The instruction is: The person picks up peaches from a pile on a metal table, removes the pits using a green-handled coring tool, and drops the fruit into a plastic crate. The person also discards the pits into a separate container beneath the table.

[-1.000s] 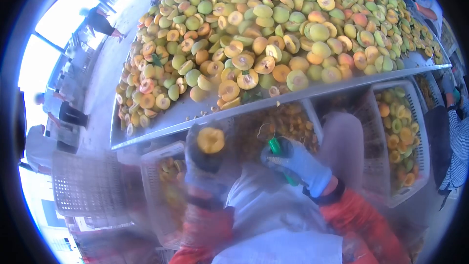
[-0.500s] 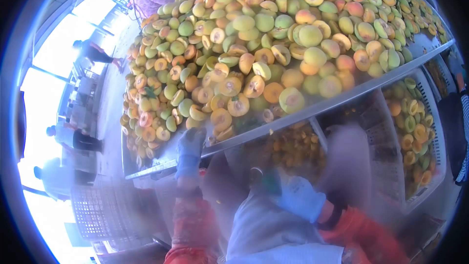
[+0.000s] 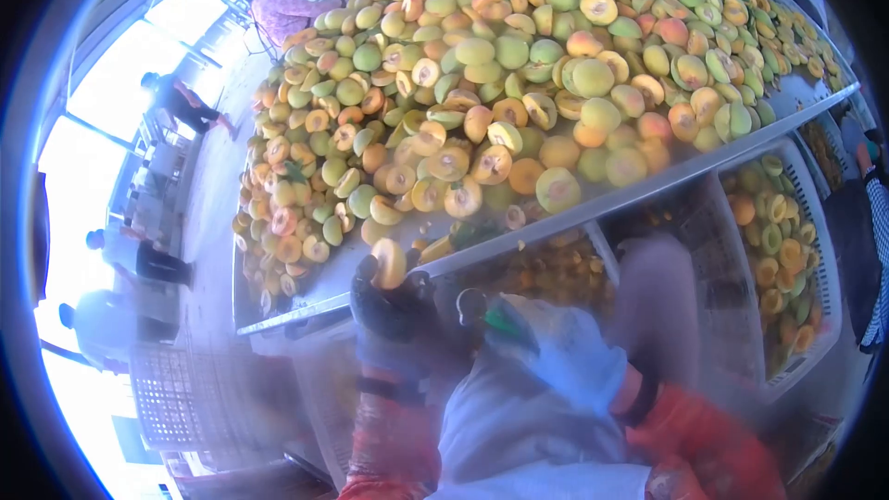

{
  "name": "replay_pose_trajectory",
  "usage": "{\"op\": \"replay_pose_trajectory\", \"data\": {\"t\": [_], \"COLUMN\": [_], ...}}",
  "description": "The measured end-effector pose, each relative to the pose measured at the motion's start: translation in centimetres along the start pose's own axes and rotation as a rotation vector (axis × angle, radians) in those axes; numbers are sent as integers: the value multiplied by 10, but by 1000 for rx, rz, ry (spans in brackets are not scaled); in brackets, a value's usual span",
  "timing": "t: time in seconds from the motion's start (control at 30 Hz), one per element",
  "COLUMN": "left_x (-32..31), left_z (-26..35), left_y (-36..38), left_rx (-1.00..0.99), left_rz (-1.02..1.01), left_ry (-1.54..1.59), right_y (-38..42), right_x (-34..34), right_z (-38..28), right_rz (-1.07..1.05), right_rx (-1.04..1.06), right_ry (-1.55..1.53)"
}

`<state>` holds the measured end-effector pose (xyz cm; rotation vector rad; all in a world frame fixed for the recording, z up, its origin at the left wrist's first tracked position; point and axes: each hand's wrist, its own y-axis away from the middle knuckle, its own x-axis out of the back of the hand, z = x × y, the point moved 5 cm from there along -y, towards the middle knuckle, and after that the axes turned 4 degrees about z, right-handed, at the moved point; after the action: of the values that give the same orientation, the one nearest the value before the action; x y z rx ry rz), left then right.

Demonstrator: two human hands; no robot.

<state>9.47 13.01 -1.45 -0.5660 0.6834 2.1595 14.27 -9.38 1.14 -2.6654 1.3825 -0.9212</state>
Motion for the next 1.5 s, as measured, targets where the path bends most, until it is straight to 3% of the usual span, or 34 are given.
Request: {"op": "replay_pose_trajectory", "data": {"t": [0.07,0.13,0.17,0.27,0.4,0.47,0.53,0.57,0.63,0.77,0.83,0.93,0.97,1.03,1.07,1.13,1.17,1.23,1.27,1.33,1.4,1.43,1.5], "left_x": [-1,-25,-44,-31,-25,-29,-34,-33,-35,-37,-40,-38,-41,-41,-40,-40,-42,-38,-37,-35,-27,-25,-44], "left_z": [-13,-10,-6,-16,-17,-14,-7,-8,-1,0,2,-1,1,-7,-10,-8,-6,-10,-10,-18,-23,-23,-13], "left_y": [19,43,58,62,70,77,83,84,93,105,110,113,116,116,116,112,113,111,109,97,82,76,82], "left_rx": [24,-214,-21,145,14,-11,-208,-209,-523,-431,-571,-611,-611,-234,-227,-296,-335,-362,-393,-245,-298,-279,-427], "left_rz": [-49,-183,-137,-136,-64,-76,-137,-137,-172,-112,-102,-91,-93,-14,-16,-9,5,8,12,91,60,111,2], "left_ry": [94,-174,135,151,-74,-15,-297,-296,-551,-421,-631,-593,-596,-276,-279,-241,-248,-321,-393,-296,-335,-479,-569], "right_y": [-7,-10,-9,-1,6,9,12,13,16,25,29,30,30,31,31,28,29,44,44,37,32,34,36], "right_x": [-8,-14,-18,-23,-21,-21,-22,-22,-22,-27,-30,-32,-30,-24,-21,-26,-28,-47,-45,-40,-34,-35,-35], "right_z": [-26,-45,-48,-53,-64,-65,-65,-66,-66,-62,-59,-58,-58,-57,-61,-64,-61,-47,-46,-36,-26,-27,-37], "right_rz": [-51,-16,-35,-20,-38,-28,-61,-62,-109,-184,-187,-234,-232,-267,-264,-394,-392,-555,-560,-565,-32,5,48], "right_rx": [119,162,145,174,167,164,181,183,146,58,9,-1,-2,16,8,-232,-231,-771,-760,-776,19,113,235], "right_ry": [72,95,148,242,291,307,328,328,291,139,-37,-140,-142,-58,-60,-419,-421,-1064,-1069,-794,234,345,434]}}
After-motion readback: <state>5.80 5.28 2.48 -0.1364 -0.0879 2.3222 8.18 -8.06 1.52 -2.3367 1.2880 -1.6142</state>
